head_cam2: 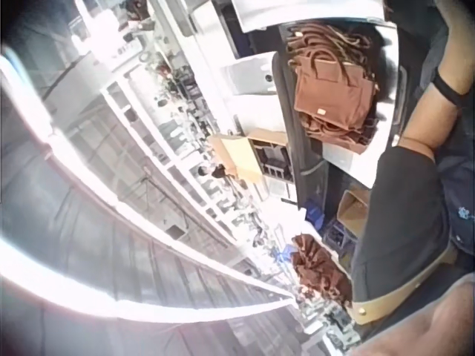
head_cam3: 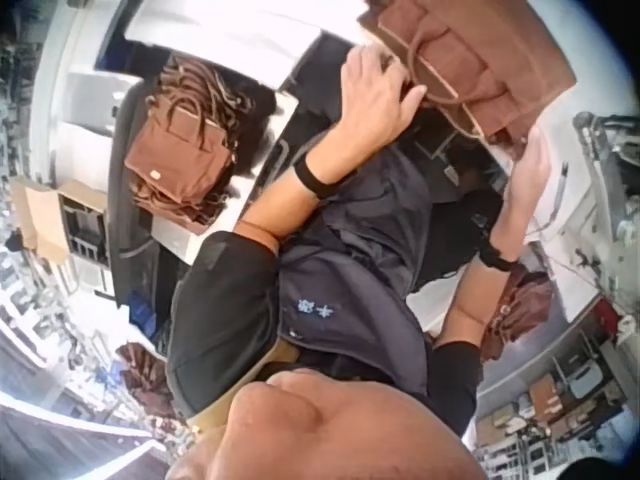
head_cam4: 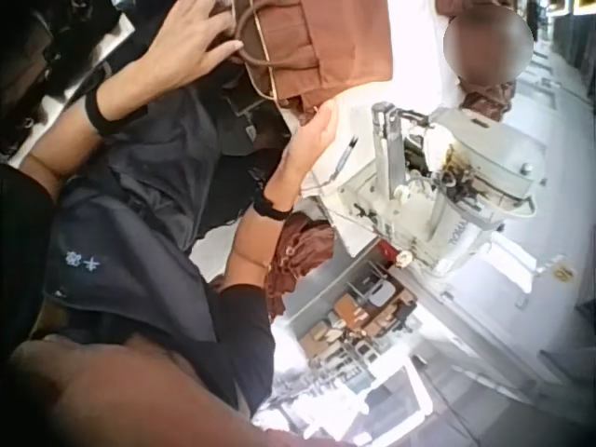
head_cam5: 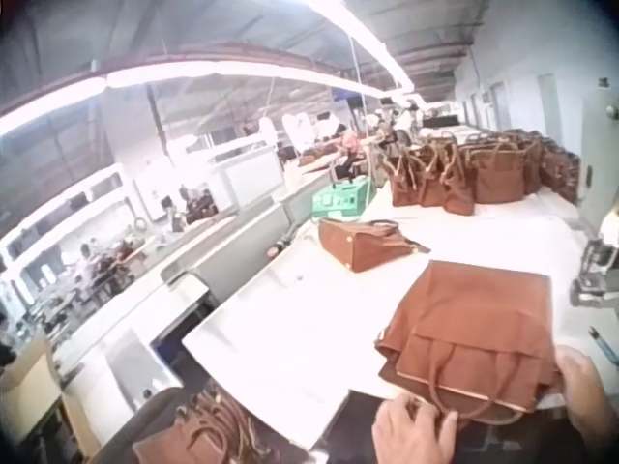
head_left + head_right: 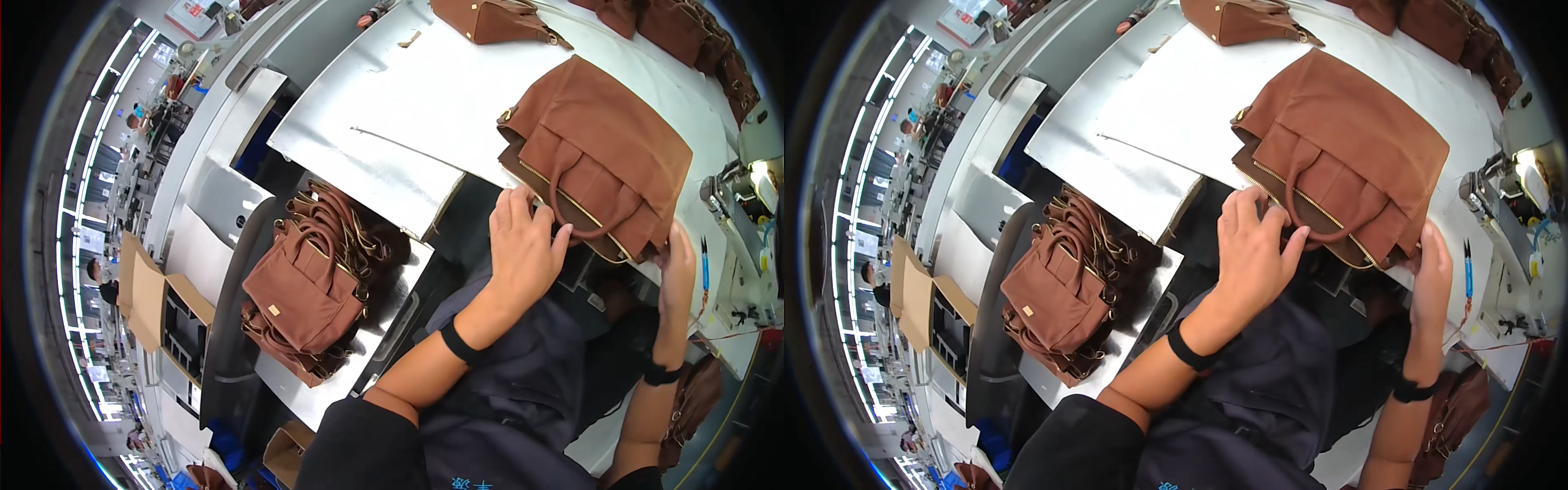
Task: The person sews a brown leather handbag using an industrial sewing machine. They align the zipper and bag edges, guide the material under the needle, and stitch along the perimeter. The person handles multiple finished bags on the table, moving them aside to access the work area.
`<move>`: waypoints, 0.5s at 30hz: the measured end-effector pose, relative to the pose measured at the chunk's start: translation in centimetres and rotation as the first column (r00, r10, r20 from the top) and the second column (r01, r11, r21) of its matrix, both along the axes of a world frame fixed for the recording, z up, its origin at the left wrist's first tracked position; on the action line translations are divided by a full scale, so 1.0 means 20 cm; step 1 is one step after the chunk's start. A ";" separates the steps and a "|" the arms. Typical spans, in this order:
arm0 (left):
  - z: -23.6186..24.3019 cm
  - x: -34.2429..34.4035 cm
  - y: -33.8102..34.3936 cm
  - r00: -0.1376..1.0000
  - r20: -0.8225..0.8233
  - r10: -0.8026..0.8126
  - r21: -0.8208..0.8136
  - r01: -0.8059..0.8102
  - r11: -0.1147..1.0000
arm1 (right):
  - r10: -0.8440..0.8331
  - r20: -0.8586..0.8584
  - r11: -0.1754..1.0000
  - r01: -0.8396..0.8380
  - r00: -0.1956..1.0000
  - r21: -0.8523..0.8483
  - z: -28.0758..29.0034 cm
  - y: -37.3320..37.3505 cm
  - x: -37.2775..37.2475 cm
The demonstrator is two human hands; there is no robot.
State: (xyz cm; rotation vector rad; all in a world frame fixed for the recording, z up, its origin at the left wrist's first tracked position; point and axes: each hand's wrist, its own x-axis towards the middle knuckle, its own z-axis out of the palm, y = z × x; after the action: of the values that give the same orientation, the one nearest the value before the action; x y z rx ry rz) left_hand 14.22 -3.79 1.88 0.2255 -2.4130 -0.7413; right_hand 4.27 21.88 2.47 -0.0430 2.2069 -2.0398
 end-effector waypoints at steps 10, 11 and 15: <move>0.11 -0.12 -0.08 0.934 0.356 -0.020 0.045 0.005 0.999 | 0.027 -0.007 1.000 -0.027 1.000 -0.015 0.00 -0.10 0.22; 0.13 -0.14 -0.08 0.926 0.377 -0.025 0.011 0.023 1.000 | 0.018 0.033 1.000 -0.018 0.999 -0.012 0.02 -0.10 0.22; 0.09 -0.13 -0.11 0.915 0.257 -0.312 0.633 0.085 0.769 | -0.062 0.003 0.986 0.062 0.998 -0.158 -0.02 -0.12 0.24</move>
State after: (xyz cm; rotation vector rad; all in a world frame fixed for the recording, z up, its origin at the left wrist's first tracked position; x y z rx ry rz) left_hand 11.62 -5.93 3.72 0.3833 -2.4580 -1.7197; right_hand 8.99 19.51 2.16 0.0079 2.0677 -2.2442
